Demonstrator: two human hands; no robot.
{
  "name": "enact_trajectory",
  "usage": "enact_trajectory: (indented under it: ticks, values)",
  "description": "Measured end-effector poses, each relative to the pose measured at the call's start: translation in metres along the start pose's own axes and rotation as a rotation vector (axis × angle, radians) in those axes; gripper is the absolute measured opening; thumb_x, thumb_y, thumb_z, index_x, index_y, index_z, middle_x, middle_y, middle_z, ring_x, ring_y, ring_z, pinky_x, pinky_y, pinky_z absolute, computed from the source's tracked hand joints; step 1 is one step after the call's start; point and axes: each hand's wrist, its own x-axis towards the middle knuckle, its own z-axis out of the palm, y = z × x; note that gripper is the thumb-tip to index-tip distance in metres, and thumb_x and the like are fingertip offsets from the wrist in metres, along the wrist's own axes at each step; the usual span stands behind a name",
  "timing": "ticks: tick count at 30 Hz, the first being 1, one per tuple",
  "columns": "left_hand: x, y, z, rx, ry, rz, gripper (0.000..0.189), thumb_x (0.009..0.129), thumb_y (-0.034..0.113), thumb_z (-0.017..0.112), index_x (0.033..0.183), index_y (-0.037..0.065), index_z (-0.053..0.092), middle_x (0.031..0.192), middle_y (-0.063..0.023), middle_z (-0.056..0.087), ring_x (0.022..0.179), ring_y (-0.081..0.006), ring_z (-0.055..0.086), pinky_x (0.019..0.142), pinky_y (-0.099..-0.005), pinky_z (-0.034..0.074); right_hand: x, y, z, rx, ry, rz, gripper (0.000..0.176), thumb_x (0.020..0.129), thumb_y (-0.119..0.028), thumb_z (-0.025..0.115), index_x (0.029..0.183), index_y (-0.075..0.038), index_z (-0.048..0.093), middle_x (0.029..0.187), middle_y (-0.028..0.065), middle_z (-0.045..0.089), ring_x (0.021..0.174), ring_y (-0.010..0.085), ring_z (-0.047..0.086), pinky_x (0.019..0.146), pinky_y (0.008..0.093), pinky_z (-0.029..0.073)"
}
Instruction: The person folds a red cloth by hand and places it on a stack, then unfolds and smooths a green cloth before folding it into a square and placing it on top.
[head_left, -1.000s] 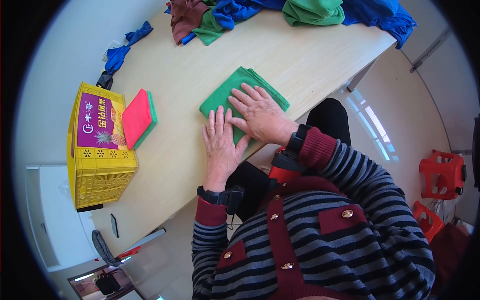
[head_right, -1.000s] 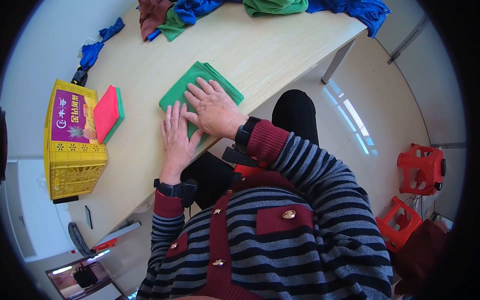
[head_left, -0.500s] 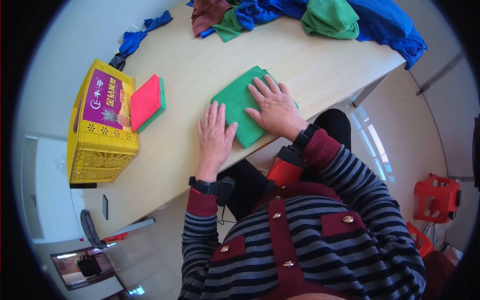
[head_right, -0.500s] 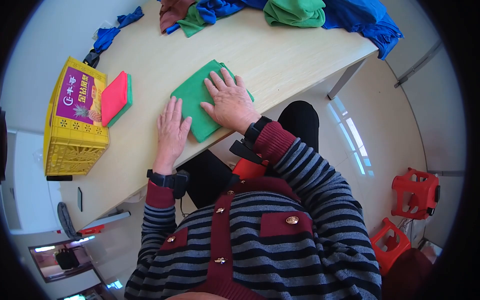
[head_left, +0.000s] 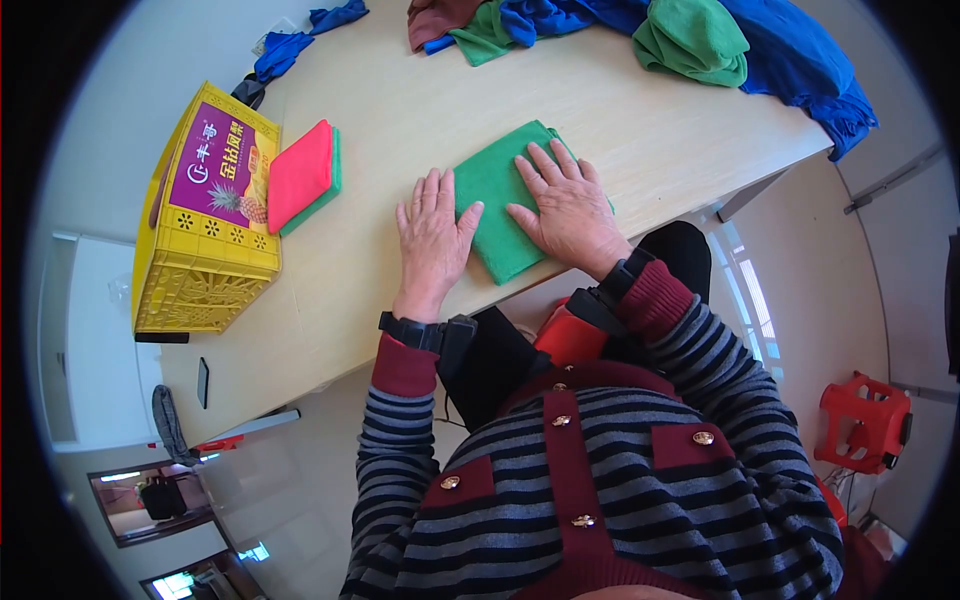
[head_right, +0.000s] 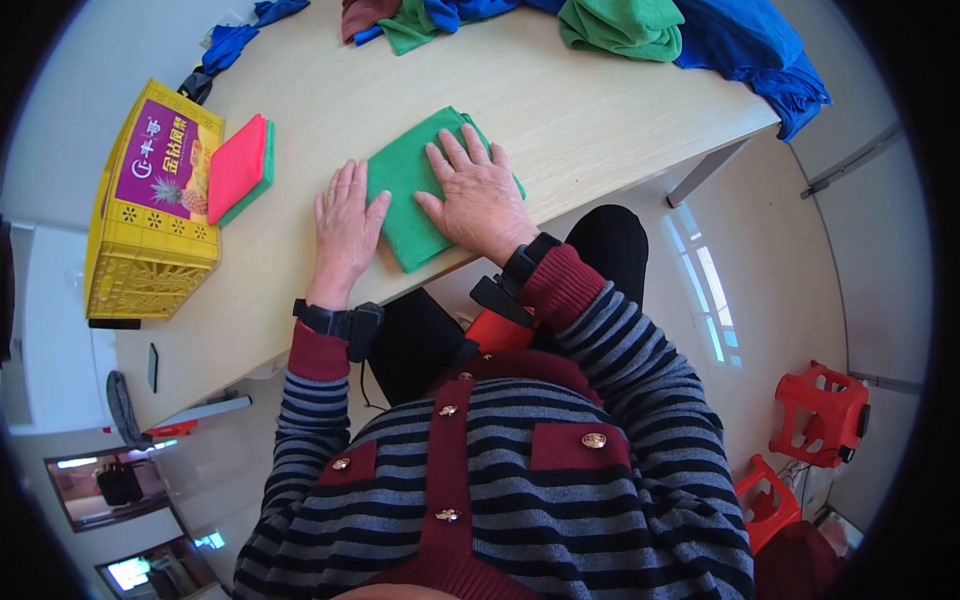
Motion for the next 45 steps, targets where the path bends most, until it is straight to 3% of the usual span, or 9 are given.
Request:
enact_trajectory:
  ticks: [8, 12, 16, 20, 28, 33, 36, 40, 45]
  values:
    - [-0.032, 0.040, -0.030, -0.396, 0.065, 0.342, 0.041, 0.101, 0.025, 0.060, 0.135, 0.002, 0.057, 0.137, -0.0166, 0.061, 0.132, -0.0335, 0.054, 0.112, -0.0532, 0.038, -0.001, 0.001, -0.001, 0.019, -0.002, 0.014, 0.068, 0.100, -0.053, 0.048, 0.150, -0.008, 0.046, 0.158, 0.0142, 0.041, 0.150, 0.0358, 0.030, 0.118, 0.0517, 0.028]
    - [-0.055, 0.093, -0.150, -0.886, 0.260, 0.578, 0.008, 0.093, 0.003, 0.061, 0.086, 0.001, 0.060, 0.073, -0.0089, 0.063, 0.080, -0.0273, 0.067, 0.093, -0.0512, 0.051, -0.002, 0.000, -0.002, 0.020, -0.017, -0.002, 0.067, 0.100, -0.053, 0.047, 0.150, -0.008, 0.046, 0.158, 0.0141, 0.041, 0.150, 0.0357, 0.029, 0.118, 0.0513, 0.027]
    - [-0.069, 0.114, -0.229, -1.496, -0.450, 0.975, 0.015, 0.090, 0.011, 0.065, 0.076, 0.006, 0.064, 0.098, -0.0132, 0.066, 0.087, -0.0334, 0.068, 0.085, -0.0522, 0.054, 0.000, -0.001, -0.002, 0.001, 0.002, -0.014, 0.066, 0.099, -0.052, 0.050, 0.149, -0.008, 0.047, 0.156, 0.0144, 0.043, 0.149, 0.0356, 0.031, 0.118, 0.0496, 0.029]
    - [-0.064, 0.136, -0.199, -1.574, -0.228, 1.272, 0.037, 0.089, 0.017, 0.070, 0.126, 0.014, 0.064, 0.104, -0.0202, 0.068, 0.070, -0.0280, 0.062, 0.053, -0.0377, 0.053, 0.001, 0.002, -0.003, -0.007, 0.027, -0.017, 0.066, 0.100, -0.051, 0.050, 0.149, -0.008, 0.047, 0.156, 0.0143, 0.043, 0.149, 0.0355, 0.031, 0.118, 0.0494, 0.029]
    - [-0.075, 0.125, -0.220, -1.294, -0.006, 1.206, 0.026, 0.096, 0.008, 0.051, 0.084, -0.005, 0.071, 0.087, -0.0194, 0.069, 0.074, -0.0302, 0.068, 0.069, -0.0404, 0.058, 0.001, -0.001, -0.002, 0.000, 0.006, -0.017, 0.066, 0.099, -0.051, 0.050, 0.148, -0.008, 0.047, 0.156, 0.0143, 0.043, 0.149, 0.0352, 0.031, 0.118, 0.0493, 0.029]
    - [-0.055, 0.137, -0.205, -1.321, 0.060, 1.395, 0.013, 0.088, 0.004, 0.070, 0.099, 0.010, 0.066, 0.105, -0.0164, 0.068, 0.072, -0.0271, 0.062, 0.061, -0.0335, 0.054, -0.002, 0.000, -0.002, 0.004, 0.003, -0.008, 0.066, 0.099, -0.052, 0.051, 0.149, -0.008, 0.047, 0.156, 0.0144, 0.043, 0.149, 0.0353, 0.031, 0.118, 0.0495, 0.029]
    - [-0.076, 0.157, -0.189, -1.803, 0.405, 1.056, 0.009, 0.090, 0.006, 0.071, 0.094, 0.009, 0.064, 0.114, -0.0138, 0.069, 0.087, -0.0296, 0.066, 0.073, -0.0360, 0.056, 0.000, -0.002, -0.003, 0.011, 0.005, -0.012, 0.066, 0.099, -0.052, 0.051, 0.149, -0.008, 0.047, 0.156, 0.0144, 0.042, 0.149, 0.0353, 0.031, 0.118, 0.0497, 0.028]
    - [-0.087, 0.123, -0.213, -1.667, -0.050, 1.134, 0.016, 0.089, 0.012, 0.075, 0.100, 0.009, 0.063, 0.124, -0.0092, 0.068, 0.105, -0.0273, 0.066, 0.083, -0.0430, 0.055, -0.003, -0.001, -0.003, 0.025, -0.003, 0.003, 0.067, 0.099, -0.052, 0.051, 0.149, -0.008, 0.047, 0.157, 0.0145, 0.042, 0.149, 0.0356, 0.031, 0.119, 0.0497, 0.028]
    - [-0.095, 0.127, -0.210, -1.668, 0.080, 1.038, 0.022, 0.091, 0.015, 0.073, 0.111, 0.010, 0.065, 0.130, -0.0069, 0.067, 0.113, -0.0269, 0.064, 0.088, -0.0509, 0.055, -0.001, 0.002, -0.004, 0.022, -0.013, -0.018, 0.067, 0.099, -0.051, 0.051, 0.150, -0.008, 0.046, 0.157, 0.0148, 0.041, 0.149, 0.0358, 0.031, 0.119, 0.0494, 0.027]
